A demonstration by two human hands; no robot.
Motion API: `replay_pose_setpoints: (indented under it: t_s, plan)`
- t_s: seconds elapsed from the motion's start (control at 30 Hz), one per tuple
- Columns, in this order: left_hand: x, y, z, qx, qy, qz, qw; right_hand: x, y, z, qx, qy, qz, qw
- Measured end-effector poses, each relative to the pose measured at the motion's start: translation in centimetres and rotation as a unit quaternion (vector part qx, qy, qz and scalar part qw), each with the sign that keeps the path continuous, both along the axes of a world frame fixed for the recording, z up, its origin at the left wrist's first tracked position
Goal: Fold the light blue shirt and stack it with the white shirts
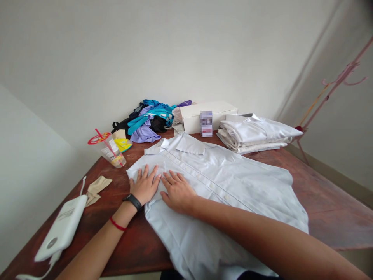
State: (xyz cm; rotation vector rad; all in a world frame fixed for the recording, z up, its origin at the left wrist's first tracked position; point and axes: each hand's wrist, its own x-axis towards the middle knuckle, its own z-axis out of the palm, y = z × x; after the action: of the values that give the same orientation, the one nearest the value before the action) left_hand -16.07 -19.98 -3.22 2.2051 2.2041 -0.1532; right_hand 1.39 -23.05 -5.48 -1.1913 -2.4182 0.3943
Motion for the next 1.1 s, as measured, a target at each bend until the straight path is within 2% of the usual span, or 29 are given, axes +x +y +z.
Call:
replay_pose_setpoints:
  t_s: [0.17, 0.27, 0.33, 0.4, 0.57, 0.7, 0.87, 1.0, 1.1]
  plan:
    - [-0.6, 0.4, -0.3, 0.035, -0.022, -0.016, 0.999, 0.1, 0.0, 0.1, -0.017, 0.006, -0.003, 1.0]
    - [-1.5, 1.4, -0.4, 0.077, -0.062, -0.113, 0.989, 0.1, 0.0, 0.0, -0.024, 0.009, -0.006, 1.0]
    - [-2.2, 2.3, -0.6, 0.07, -0.101, -0.199, 0.972, 0.1, -0.1, 0.0, -0.027, 0.006, -0.005, 1.0]
    - [-2.8, 2.9, -0.9, 0.046, -0.124, -0.241, 0.962, 0.1, -0.1, 0.1, -0.03, 0.001, -0.007, 1.0]
    - [-3.2, 3.2, -2.0, 0.067, -0.125, -0.23, 0.963, 0.2, -0.2, 0.3, -0.034, -0.009, -0.006, 0.999]
    - [-3.0, 3.0, -2.7, 0.076, -0.109, -0.19, 0.973, 0.3, -0.2, 0.2, -0.04, -0.02, -0.007, 0.999]
    - [-2.8, 2.6, -3.3, 0.106, -0.113, -0.164, 0.974, -0.1, -0.2, -0.1, -0.014, -0.046, -0.015, 0.999]
    - [-2.7, 2.4, -3.1, 0.11, -0.121, -0.173, 0.971, 0.0, -0.5, 0.5, -0.009, -0.063, -0.007, 0.998]
    - [-2.6, 2.2, -2.1, 0.117, -0.152, -0.174, 0.966, 2.0, -1.2, 1.7, -0.045, -0.086, 0.045, 0.994]
